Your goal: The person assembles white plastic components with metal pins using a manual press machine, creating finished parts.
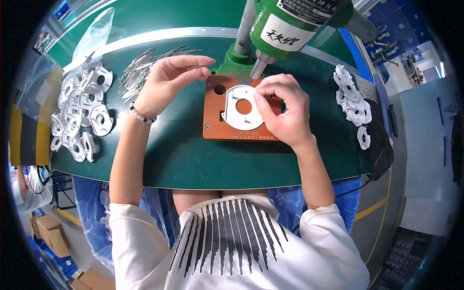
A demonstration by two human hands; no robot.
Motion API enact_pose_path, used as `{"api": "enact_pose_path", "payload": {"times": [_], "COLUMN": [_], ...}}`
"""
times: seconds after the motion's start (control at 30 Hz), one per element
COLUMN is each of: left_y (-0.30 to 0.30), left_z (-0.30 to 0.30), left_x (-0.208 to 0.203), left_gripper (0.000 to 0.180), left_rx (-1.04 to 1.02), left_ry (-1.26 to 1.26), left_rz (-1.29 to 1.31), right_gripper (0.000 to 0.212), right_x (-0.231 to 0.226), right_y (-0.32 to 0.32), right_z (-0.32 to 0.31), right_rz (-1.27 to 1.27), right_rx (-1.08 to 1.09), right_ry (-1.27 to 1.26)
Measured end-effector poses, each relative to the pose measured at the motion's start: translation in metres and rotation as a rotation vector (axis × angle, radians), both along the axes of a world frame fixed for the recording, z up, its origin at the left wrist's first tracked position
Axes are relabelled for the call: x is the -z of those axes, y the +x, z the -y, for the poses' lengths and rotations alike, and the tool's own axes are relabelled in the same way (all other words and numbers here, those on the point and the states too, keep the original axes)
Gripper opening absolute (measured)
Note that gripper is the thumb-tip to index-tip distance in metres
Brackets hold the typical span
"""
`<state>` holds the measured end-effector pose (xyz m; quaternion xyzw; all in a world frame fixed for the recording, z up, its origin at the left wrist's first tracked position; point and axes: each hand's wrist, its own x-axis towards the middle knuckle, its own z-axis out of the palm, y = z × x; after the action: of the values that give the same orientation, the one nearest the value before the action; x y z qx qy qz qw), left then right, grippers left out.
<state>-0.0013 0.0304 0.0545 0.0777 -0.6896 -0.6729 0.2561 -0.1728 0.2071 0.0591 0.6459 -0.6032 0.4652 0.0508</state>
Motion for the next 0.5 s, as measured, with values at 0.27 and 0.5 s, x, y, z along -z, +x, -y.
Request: {"api": "enact_pose_path", "payload": {"times": [0.27, 0.5], "left_y": [-0.002, -0.009], "left_z": [-0.005, -0.024], "left_x": [0.002, 0.001], "left_gripper": [0.019, 0.013], "left_rx": [0.038, -0.136], "left_ry": [-0.051, -0.207], "left_rz": [-0.027, -0.040], "right_gripper": [0.012, 0.012], "right_x": [0.007, 0.008], "right_y": [0.001, 0.000], "right_z": [0.005, 0.005], "right_rz": [0.036, 0.014], "right_rx": [0.001, 0.014], "right_ry": [-0.012, -0.015]}}
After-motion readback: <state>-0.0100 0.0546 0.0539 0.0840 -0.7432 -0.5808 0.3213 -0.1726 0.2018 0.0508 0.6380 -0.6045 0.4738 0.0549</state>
